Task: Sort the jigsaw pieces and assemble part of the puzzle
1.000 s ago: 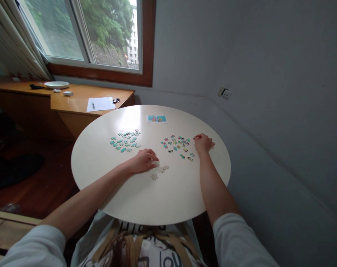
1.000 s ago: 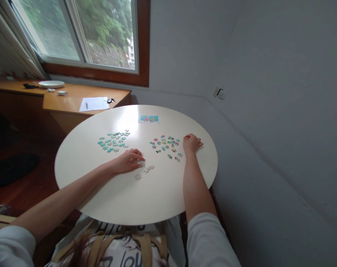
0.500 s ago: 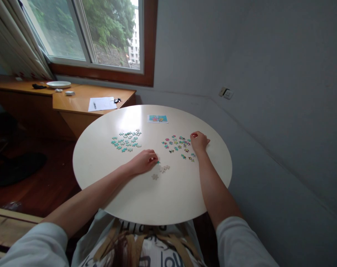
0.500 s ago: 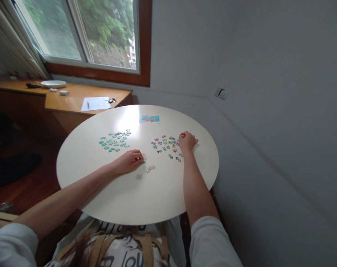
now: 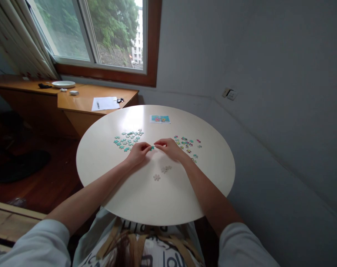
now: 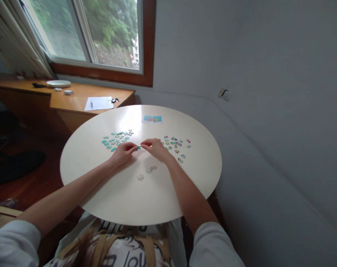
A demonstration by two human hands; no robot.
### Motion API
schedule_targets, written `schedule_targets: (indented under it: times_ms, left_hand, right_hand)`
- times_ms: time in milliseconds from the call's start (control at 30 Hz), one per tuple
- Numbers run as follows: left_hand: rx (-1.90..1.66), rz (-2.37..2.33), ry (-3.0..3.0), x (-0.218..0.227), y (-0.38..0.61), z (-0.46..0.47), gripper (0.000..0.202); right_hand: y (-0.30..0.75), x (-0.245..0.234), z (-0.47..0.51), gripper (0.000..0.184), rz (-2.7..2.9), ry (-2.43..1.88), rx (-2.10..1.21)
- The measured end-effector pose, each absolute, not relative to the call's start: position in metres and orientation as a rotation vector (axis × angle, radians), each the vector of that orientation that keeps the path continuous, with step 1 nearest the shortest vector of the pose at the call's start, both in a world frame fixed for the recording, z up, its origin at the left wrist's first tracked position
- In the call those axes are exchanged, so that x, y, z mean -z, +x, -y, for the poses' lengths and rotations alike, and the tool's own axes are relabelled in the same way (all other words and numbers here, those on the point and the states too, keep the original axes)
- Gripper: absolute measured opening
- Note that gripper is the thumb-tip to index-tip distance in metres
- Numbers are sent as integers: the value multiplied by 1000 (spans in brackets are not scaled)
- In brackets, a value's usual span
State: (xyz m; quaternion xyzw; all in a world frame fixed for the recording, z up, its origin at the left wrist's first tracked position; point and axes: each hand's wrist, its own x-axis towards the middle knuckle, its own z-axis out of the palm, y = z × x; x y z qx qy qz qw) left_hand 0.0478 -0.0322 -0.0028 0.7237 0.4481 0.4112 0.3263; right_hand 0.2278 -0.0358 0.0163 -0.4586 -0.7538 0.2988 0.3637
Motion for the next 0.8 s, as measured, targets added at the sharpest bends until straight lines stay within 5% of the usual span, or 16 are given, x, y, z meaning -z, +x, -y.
schedule_targets:
  times_ms: [800]
  left_hand:
    - [-1100, -1048, 1600, -4, 51, 39, 36]
  right_hand:
    - [217, -2, 35, 26, 1696, -1108, -1134]
